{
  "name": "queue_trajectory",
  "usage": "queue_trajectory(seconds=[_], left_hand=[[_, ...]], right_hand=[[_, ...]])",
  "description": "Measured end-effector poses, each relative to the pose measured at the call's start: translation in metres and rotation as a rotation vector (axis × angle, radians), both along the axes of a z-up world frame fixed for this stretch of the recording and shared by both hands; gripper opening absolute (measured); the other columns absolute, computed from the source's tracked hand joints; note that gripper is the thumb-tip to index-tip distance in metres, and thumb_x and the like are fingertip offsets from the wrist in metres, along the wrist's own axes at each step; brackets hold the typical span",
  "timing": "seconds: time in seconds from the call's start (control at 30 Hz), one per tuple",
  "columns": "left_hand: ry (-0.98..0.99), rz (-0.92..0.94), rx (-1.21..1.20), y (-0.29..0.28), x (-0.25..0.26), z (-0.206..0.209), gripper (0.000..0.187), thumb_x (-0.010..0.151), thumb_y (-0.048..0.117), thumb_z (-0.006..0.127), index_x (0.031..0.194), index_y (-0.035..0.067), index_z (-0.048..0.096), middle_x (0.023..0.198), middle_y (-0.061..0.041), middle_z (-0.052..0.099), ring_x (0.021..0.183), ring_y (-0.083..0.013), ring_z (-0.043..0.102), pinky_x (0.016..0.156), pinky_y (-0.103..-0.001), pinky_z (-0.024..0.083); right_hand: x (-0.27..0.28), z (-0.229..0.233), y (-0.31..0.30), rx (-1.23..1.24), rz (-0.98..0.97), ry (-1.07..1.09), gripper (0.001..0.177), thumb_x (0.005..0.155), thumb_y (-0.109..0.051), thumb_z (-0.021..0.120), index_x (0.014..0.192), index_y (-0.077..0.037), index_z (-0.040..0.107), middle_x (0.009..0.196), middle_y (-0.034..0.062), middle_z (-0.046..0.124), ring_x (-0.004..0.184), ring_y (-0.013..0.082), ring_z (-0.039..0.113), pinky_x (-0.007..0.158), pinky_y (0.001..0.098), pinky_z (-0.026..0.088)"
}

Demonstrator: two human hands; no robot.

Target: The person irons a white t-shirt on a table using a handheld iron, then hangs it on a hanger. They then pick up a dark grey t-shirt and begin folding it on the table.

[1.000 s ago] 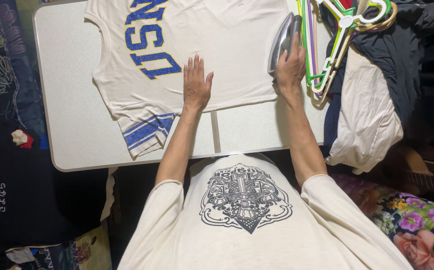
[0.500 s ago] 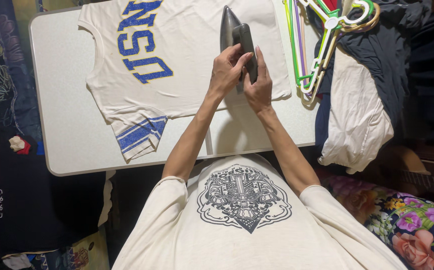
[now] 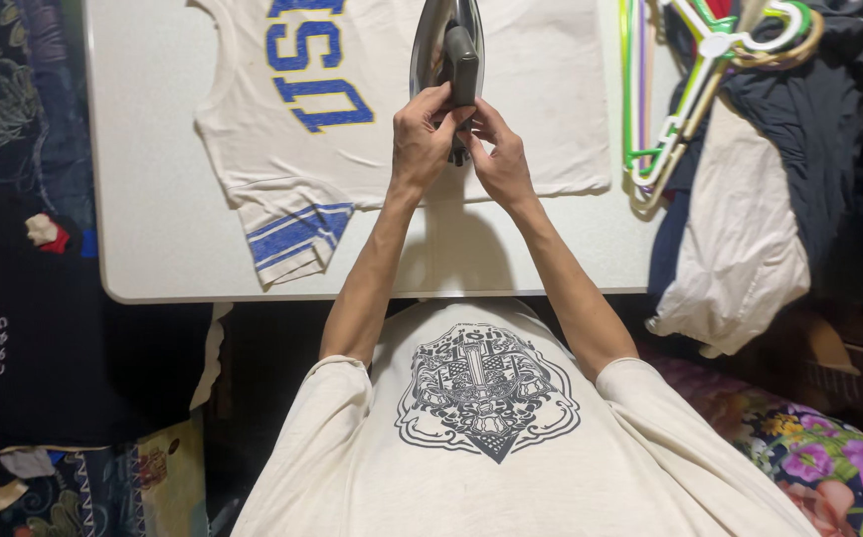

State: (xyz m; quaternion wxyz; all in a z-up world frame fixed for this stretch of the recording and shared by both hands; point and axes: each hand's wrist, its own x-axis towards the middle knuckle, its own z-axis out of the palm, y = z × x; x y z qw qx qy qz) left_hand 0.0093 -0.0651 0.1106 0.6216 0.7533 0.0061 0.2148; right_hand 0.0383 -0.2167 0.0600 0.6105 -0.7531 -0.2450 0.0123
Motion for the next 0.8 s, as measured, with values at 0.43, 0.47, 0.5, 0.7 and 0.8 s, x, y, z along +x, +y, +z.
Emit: queue_trajectory(seconds=[0.43, 0.47, 0.5, 0.7, 0.8], left_hand=[[0.077, 0.062, 0.057, 0.153, -0.035, -0.013, 0.028, 0.093, 0.012, 0.078, 0.121, 0.005, 0.074, 0.091, -0.008, 0.073, 0.077, -0.0146, 0.07, 0.07, -0.03, 0.057], [0.034, 0.063, 0.035, 0.163, -0.038, -0.017, 0.028, 0.093, 0.011, 0.078, 0.12, 0.005, 0.073, 0.092, -0.008, 0.074, 0.079, -0.0138, 0.072, 0.071, -0.03, 0.058], [-0.009, 0.063, 0.012, 0.174, -0.041, -0.022, 0.027, 0.093, 0.011, 0.077, 0.12, 0.005, 0.072, 0.094, -0.007, 0.076, 0.08, -0.0131, 0.074, 0.072, -0.029, 0.059], [0.038, 0.214, 0.112, 0.26, -0.062, -0.037, 0.017, 0.092, 0.007, 0.08, 0.109, 0.004, 0.077, 0.087, -0.01, 0.076, 0.075, -0.0165, 0.072, 0.068, -0.031, 0.056], [-0.037, 0.249, 0.074, 0.303, -0.071, -0.042, 0.032, 0.09, 0.005, 0.079, 0.122, 0.006, 0.072, 0.094, -0.011, 0.079, 0.081, -0.016, 0.075, 0.071, -0.03, 0.059]], right_hand=[[-0.029, -0.01, 0.152, 0.054, 0.077, 0.164, 0.053, 0.1, -0.002, 0.068, 0.148, 0.002, 0.047, 0.122, 0.0141, 0.073, 0.106, 0.0185, 0.075, 0.091, 0.03, 0.062], [-0.032, -0.014, 0.163, 0.053, 0.074, 0.196, 0.053, 0.099, -0.003, 0.069, 0.148, 0.001, 0.047, 0.118, 0.0138, 0.075, 0.106, 0.0181, 0.076, 0.092, 0.0296, 0.061], [-0.033, -0.019, 0.176, 0.081, 0.084, 0.178, 0.052, 0.099, -0.001, 0.069, 0.147, 0.002, 0.049, 0.12, 0.0144, 0.074, 0.108, 0.0189, 0.075, 0.093, 0.0301, 0.062], [-0.03, -0.046, 0.271, 0.179, 0.164, 0.15, 0.044, 0.098, 0.005, 0.073, 0.137, 0.003, 0.053, 0.121, 0.0141, 0.073, 0.114, 0.0209, 0.072, 0.098, 0.0331, 0.063], [-0.026, -0.053, 0.325, 0.188, 0.202, 0.133, 0.034, 0.095, 0.006, 0.073, 0.123, 0.003, 0.054, 0.116, 0.0136, 0.072, 0.113, 0.0229, 0.073, 0.093, 0.0343, 0.065]])
